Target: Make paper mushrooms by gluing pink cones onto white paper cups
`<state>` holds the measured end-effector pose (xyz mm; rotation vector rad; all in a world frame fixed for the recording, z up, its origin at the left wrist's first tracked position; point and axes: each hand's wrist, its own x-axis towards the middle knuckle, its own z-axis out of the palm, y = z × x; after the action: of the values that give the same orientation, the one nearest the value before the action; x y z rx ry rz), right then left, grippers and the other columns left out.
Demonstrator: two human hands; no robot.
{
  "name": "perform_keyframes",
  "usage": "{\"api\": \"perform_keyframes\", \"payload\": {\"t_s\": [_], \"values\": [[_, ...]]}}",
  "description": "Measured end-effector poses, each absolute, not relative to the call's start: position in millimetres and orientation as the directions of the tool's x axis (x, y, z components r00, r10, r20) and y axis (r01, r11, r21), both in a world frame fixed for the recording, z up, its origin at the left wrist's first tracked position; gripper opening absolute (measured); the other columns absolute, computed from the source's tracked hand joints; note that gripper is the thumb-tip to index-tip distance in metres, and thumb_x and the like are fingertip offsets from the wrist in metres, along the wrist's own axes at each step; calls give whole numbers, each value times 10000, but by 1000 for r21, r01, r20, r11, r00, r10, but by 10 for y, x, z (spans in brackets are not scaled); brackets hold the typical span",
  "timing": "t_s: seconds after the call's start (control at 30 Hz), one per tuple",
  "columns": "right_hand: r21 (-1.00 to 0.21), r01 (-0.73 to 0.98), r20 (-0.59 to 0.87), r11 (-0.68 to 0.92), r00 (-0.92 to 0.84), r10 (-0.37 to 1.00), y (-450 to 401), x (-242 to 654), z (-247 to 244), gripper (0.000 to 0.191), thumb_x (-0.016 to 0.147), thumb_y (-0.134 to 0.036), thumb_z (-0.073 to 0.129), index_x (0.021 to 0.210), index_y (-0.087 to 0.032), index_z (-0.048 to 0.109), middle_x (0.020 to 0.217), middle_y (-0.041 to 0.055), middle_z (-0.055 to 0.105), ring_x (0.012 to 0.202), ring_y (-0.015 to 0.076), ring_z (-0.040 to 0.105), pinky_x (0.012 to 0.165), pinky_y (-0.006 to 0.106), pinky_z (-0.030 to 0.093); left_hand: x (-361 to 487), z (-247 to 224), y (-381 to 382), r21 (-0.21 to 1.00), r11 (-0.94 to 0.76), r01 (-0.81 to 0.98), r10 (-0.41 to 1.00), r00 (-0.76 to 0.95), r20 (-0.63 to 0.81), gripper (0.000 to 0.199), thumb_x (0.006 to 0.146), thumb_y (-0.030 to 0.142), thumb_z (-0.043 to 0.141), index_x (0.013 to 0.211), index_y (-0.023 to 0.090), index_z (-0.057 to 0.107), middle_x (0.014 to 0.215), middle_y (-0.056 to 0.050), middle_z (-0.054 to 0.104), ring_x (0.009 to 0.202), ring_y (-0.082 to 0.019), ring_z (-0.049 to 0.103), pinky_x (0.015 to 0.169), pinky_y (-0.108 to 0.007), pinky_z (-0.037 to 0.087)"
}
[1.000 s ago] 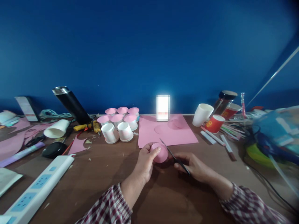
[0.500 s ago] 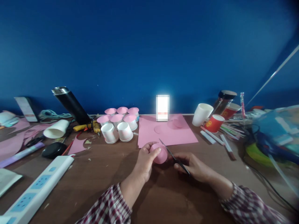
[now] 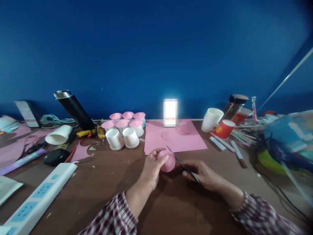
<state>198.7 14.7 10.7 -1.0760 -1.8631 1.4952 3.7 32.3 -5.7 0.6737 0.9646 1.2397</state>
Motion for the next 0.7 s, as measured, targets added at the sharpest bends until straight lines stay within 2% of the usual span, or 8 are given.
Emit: {"api": "perform_keyframes", "payload": {"t_s": [0.3,0.53,0.7], "values": [[-959,273,-87,75,-537,839,163,1979,97,451,806,-470,615,1123,-153,657,963,78,697,817,203,621,688,273,496,28,-70,334,886,192,-421,978,13,-206,439,578,264,790,966,152,619,771,-26,669,692,-134,597,682,-251,455],[-967,246,-79,69,-546,834,155,1978,100,420,821,-438,610,1129,-157,653,997,83,699,919,232,628,811,321,490,24,-72,335,894,186,-408,979,-2,-204,443,578,257,789,971,147,618,765,-25,663,689,-129,592,674,-241,449],[-964,257,-89,64,-544,834,159,1984,90,421,819,-447,609,1120,-156,658,974,81,702,889,225,634,789,314,498,22,-61,329,894,179,-411,980,-6,-199,444,570,261,792,965,153,620,761,-21,665,684,-131,595,670,-243,450]]}}
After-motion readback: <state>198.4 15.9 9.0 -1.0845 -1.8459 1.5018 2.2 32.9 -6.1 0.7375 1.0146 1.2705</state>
